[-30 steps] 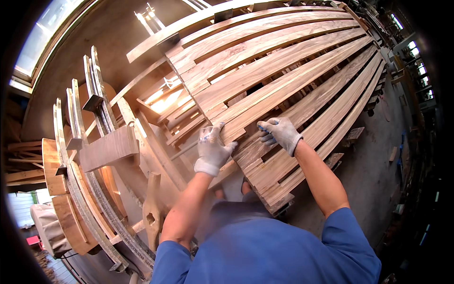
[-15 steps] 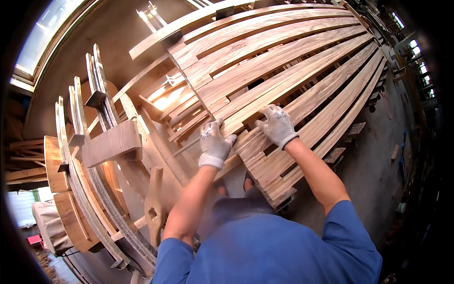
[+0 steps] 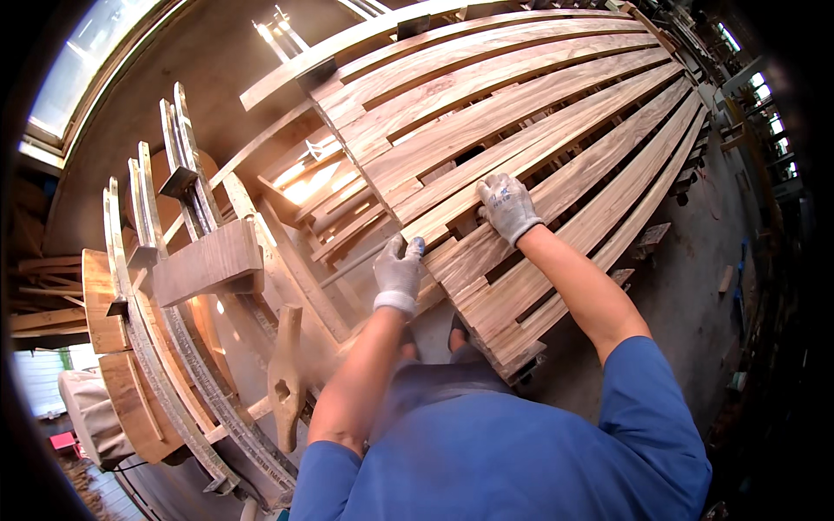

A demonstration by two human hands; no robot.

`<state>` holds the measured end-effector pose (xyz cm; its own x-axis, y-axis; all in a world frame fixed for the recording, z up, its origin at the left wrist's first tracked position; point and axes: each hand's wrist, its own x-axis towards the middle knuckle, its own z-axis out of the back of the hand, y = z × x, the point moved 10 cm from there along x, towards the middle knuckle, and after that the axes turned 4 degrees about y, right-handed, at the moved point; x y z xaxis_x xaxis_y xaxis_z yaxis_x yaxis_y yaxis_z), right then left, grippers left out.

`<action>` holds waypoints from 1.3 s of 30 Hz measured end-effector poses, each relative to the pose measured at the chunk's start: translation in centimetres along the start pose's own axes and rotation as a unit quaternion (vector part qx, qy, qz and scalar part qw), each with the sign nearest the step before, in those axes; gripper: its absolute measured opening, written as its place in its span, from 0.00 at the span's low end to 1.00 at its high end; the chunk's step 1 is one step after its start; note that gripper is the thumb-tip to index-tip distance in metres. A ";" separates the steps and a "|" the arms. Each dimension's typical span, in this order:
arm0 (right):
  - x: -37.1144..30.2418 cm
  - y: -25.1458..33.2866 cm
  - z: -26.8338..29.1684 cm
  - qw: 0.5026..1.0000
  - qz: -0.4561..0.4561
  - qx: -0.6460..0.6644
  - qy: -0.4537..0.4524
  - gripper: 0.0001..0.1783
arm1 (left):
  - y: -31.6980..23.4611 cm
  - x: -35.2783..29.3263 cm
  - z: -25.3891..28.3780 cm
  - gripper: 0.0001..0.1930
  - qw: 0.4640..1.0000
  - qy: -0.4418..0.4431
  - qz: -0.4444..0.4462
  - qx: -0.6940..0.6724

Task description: The person repeatedly picks up long wooden planks from a rack and carries them to a workbench to stack them. The person wears gloves and moves back and forth between the storage rack and the workbench, placing each plank onto a growing pile.

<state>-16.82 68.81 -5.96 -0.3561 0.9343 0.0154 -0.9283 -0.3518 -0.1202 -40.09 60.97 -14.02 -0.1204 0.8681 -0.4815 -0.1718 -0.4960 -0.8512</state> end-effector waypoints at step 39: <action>-68.8 19.0 -14.4 0.589 -0.476 0.400 0.517 0.21 | -10.8 -1.4 -10.0 0.27 0.775 0.029 -0.389 0.498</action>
<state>-8.44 -1.32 -23.55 0.2375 0.1206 -0.9639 -0.5558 0.8307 -0.0330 -28.25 65.31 -6.19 0.4381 0.8967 0.0630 -0.8423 0.4340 -0.3195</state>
